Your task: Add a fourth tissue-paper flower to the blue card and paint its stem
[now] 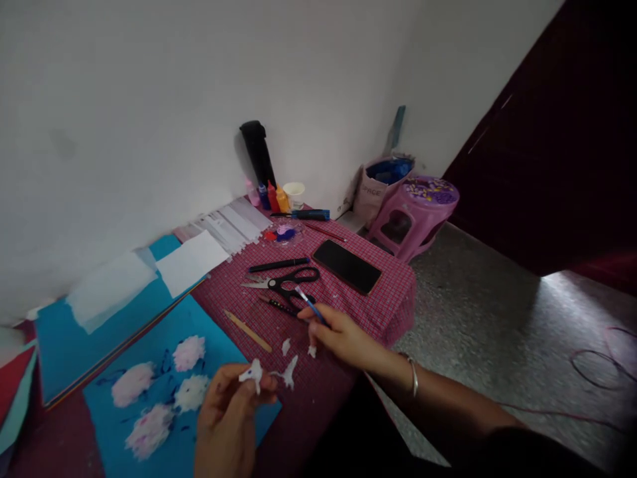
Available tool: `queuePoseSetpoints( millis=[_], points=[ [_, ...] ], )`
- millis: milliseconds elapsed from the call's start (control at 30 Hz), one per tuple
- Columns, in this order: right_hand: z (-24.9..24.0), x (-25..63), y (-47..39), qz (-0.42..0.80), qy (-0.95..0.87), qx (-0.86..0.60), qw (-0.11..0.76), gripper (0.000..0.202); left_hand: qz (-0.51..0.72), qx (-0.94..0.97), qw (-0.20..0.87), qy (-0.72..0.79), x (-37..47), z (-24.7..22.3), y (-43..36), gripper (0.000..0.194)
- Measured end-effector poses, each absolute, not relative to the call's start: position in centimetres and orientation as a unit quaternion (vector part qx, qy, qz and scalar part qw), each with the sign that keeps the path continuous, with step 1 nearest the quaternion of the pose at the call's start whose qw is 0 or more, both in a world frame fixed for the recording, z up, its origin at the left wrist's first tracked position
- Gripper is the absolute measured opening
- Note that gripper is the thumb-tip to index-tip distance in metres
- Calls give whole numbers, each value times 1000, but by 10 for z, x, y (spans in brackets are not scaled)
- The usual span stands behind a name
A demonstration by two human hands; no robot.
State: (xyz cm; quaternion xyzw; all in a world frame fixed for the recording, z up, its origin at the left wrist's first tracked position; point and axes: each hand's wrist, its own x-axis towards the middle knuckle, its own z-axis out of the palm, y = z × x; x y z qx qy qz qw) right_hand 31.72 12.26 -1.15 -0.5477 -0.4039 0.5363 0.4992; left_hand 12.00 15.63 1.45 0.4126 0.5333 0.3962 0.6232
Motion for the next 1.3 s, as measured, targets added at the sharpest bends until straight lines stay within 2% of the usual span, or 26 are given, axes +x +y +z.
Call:
queuePoseSetpoints(
  millis=[100,167,300,433,467,600,667,800,1000,1100,1200,1300],
  points=[
    [-8,340,114,502,-435,-575,478,19,316,686,394,524,120,4,174,17],
    [-8,347,107,499,-443,-582,465,19,246,780,335,468,125,-5,181,20],
    [-12,345,94,491,-471,-589,435,17,177,823,335,424,135,-15,180,30],
    [-18,344,91,496,-485,-577,431,18,136,852,318,392,137,-15,176,55],
    [-19,344,92,500,-485,-574,430,19,124,859,316,383,137,-14,177,56],
    [-22,347,92,507,-482,-570,431,20,93,864,331,369,145,-12,189,27],
    [-22,348,92,504,-478,-570,439,20,96,859,335,375,152,-10,194,21],
    [-23,350,90,506,-474,-566,446,18,118,854,355,363,170,-7,187,18],
    [-39,347,82,512,-457,-579,440,23,101,859,387,319,189,-18,143,36],
    [-48,349,85,505,-450,-600,428,29,122,844,391,347,189,-21,147,33],
    [-57,350,88,502,-436,-608,434,38,161,807,394,408,153,-11,173,22],
    [-66,352,87,494,-425,-619,439,46,201,762,374,490,74,9,217,22]
  ],
)
